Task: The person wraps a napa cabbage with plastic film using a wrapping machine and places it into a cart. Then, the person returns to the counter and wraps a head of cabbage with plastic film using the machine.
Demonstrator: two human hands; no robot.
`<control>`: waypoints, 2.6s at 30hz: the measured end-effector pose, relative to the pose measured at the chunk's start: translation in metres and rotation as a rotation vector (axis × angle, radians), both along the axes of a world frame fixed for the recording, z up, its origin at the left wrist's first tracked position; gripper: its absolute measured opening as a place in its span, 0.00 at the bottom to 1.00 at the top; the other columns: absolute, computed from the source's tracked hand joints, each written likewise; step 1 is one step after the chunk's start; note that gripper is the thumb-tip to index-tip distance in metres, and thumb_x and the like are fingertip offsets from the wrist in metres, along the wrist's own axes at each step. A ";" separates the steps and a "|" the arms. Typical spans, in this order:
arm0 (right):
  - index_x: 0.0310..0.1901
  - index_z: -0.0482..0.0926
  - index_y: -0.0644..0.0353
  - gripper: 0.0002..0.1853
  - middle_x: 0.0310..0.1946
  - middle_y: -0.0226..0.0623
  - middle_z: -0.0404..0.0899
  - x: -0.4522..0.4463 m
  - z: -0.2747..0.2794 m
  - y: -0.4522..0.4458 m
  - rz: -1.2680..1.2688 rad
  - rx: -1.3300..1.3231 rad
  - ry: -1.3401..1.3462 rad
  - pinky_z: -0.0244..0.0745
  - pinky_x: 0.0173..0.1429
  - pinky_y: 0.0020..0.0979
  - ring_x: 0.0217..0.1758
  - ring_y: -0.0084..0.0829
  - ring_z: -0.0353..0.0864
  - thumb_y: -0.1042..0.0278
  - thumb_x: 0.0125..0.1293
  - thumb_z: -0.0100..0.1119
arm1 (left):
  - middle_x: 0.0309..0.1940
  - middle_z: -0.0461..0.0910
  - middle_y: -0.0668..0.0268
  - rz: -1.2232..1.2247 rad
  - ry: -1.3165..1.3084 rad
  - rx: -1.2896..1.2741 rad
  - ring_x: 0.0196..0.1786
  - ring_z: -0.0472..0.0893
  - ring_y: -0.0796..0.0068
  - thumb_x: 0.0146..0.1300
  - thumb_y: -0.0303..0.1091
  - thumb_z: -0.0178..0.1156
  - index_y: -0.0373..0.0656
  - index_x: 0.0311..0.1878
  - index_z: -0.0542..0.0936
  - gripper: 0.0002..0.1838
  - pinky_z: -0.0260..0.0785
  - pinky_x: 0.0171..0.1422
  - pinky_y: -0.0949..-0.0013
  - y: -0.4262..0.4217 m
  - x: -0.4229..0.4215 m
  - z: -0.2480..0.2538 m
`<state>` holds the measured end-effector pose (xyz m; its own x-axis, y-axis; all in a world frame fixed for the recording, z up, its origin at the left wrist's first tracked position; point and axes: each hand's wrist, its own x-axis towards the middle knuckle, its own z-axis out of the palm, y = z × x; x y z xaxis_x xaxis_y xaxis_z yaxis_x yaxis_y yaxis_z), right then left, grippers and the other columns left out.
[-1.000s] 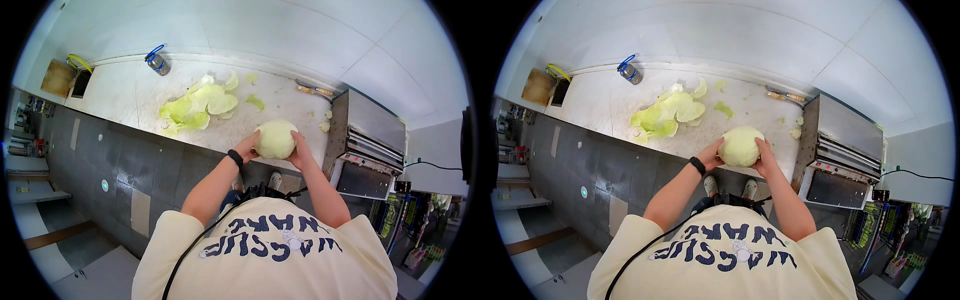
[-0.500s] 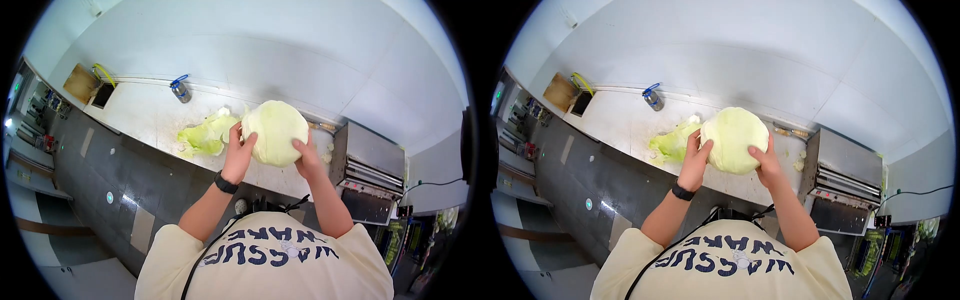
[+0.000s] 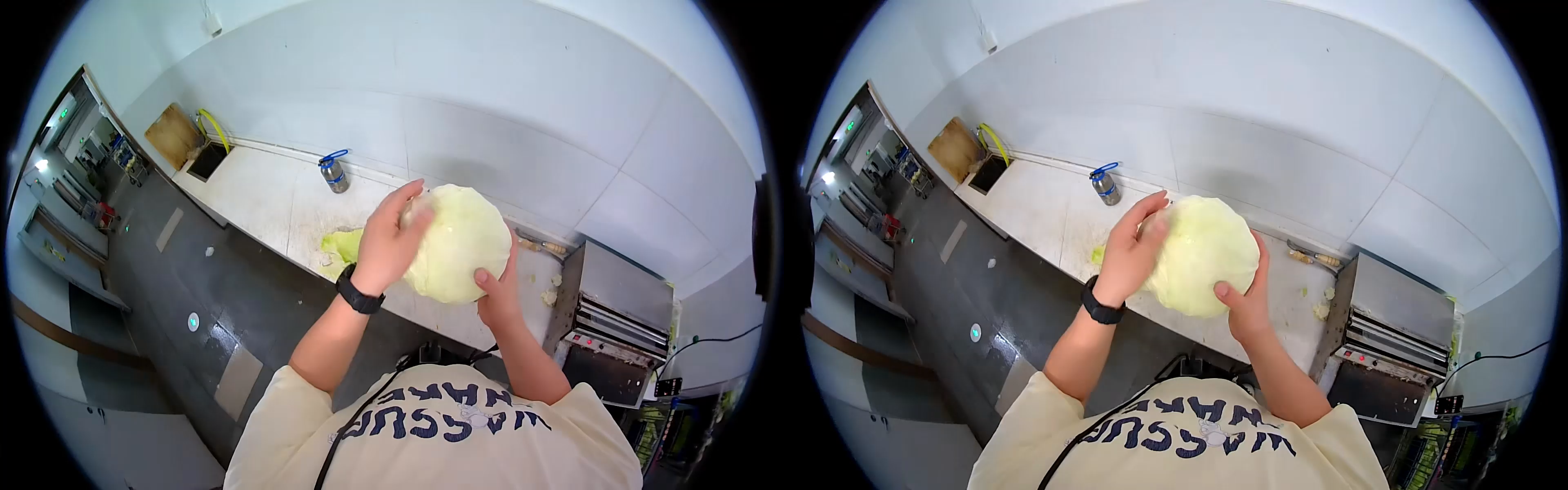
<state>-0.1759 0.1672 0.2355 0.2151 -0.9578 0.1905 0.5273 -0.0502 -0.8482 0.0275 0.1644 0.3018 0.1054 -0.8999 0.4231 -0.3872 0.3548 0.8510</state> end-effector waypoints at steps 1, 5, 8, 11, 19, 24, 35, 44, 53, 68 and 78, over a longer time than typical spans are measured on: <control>0.78 0.47 0.51 0.60 0.72 0.38 0.61 0.000 0.000 0.000 -0.001 -0.017 0.010 0.63 0.76 0.43 0.76 0.39 0.61 0.55 0.50 0.80 | 0.59 0.78 0.56 0.035 -0.125 -0.068 0.61 0.77 0.66 0.74 0.31 0.56 0.36 0.65 0.76 0.19 0.68 0.66 0.67 0.005 -0.006 0.003; 0.78 0.47 0.52 0.60 0.72 0.39 0.60 -0.001 0.004 0.001 -0.030 -0.082 0.072 0.62 0.76 0.44 0.76 0.39 0.61 0.53 0.50 0.80 | 0.58 0.80 0.54 0.042 -0.034 -0.144 0.57 0.81 0.62 0.75 0.32 0.54 0.35 0.61 0.78 0.17 0.71 0.63 0.66 0.008 -0.016 0.001; 0.78 0.46 0.52 0.61 0.73 0.39 0.60 -0.002 0.006 0.002 -0.026 -0.082 0.053 0.61 0.77 0.44 0.77 0.39 0.60 0.52 0.49 0.80 | 0.54 0.81 0.63 0.003 0.273 -0.054 0.60 0.77 0.72 0.78 0.33 0.51 0.37 0.63 0.77 0.16 0.68 0.66 0.69 -0.001 -0.006 -0.014; 0.78 0.46 0.52 0.62 0.73 0.40 0.60 -0.001 0.001 0.004 -0.028 -0.097 0.025 0.61 0.77 0.45 0.77 0.39 0.60 0.50 0.48 0.81 | 0.53 0.81 0.64 0.027 0.261 -0.016 0.57 0.77 0.76 0.77 0.31 0.52 0.38 0.59 0.79 0.13 0.69 0.63 0.70 0.004 -0.002 -0.008; 0.79 0.44 0.52 0.67 0.75 0.43 0.57 -0.026 -0.046 0.013 0.106 -0.116 -0.017 0.61 0.77 0.49 0.78 0.44 0.59 0.42 0.45 0.80 | 0.43 0.79 0.67 -0.165 0.123 -0.066 0.44 0.79 0.77 0.64 0.19 0.62 0.38 0.47 0.81 0.09 0.72 0.51 0.71 0.028 0.017 0.055; 0.80 0.40 0.52 0.69 0.76 0.44 0.55 -0.016 -0.008 0.030 0.135 -0.248 -0.180 0.62 0.77 0.53 0.78 0.49 0.59 0.48 0.43 0.82 | 0.43 0.80 0.61 -0.266 -0.138 -0.163 0.44 0.81 0.69 0.59 0.18 0.64 0.37 0.47 0.82 0.12 0.72 0.51 0.69 0.061 0.017 0.095; 0.79 0.36 0.49 0.71 0.77 0.46 0.53 -0.015 0.011 0.057 0.183 -0.207 -0.241 0.63 0.76 0.56 0.78 0.51 0.59 0.52 0.42 0.83 | 0.37 0.81 0.61 -0.333 -0.373 -0.111 0.39 0.82 0.65 0.56 0.20 0.69 0.38 0.42 0.85 0.10 0.73 0.41 0.68 0.078 0.014 0.121; 0.79 0.37 0.52 0.71 0.76 0.45 0.54 -0.021 -0.004 0.060 0.135 -0.187 -0.211 0.63 0.76 0.54 0.78 0.49 0.59 0.49 0.43 0.82 | 0.34 0.79 0.60 -0.029 -0.506 -0.255 0.33 0.81 0.62 0.57 0.19 0.66 0.39 0.37 0.82 0.06 0.74 0.39 0.65 0.073 0.014 0.110; 0.79 0.44 0.57 0.68 0.75 0.43 0.56 -0.025 -0.015 0.060 -0.009 -0.108 -0.170 0.58 0.78 0.49 0.78 0.44 0.58 0.44 0.42 0.81 | 0.49 0.83 0.52 0.706 -0.936 -0.559 0.49 0.84 0.53 0.60 0.18 0.61 0.40 0.53 0.80 0.17 0.75 0.49 0.54 0.039 0.054 0.086; 0.78 0.49 0.55 0.62 0.73 0.42 0.60 -0.029 0.000 0.061 -0.062 0.059 -0.138 0.62 0.77 0.47 0.76 0.42 0.62 0.47 0.45 0.78 | 0.73 0.68 0.57 0.314 -1.165 -0.341 0.72 0.70 0.53 0.49 0.43 0.71 0.47 0.61 0.81 0.32 0.60 0.73 0.41 0.061 0.012 0.061; 0.78 0.50 0.54 0.61 0.72 0.42 0.62 -0.026 -0.001 0.057 -0.057 0.096 -0.144 0.61 0.77 0.46 0.76 0.41 0.63 0.50 0.45 0.78 | 0.73 0.66 0.53 0.177 -1.002 -0.299 0.74 0.66 0.49 0.52 0.44 0.71 0.50 0.67 0.77 0.36 0.58 0.75 0.41 0.061 0.008 0.046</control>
<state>-0.2021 0.2240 0.2344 0.1370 -0.9830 0.1226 0.6420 -0.0062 -0.7667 0.0351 0.2256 0.3475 -0.2945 -0.7508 0.5912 -0.9304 0.3664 0.0019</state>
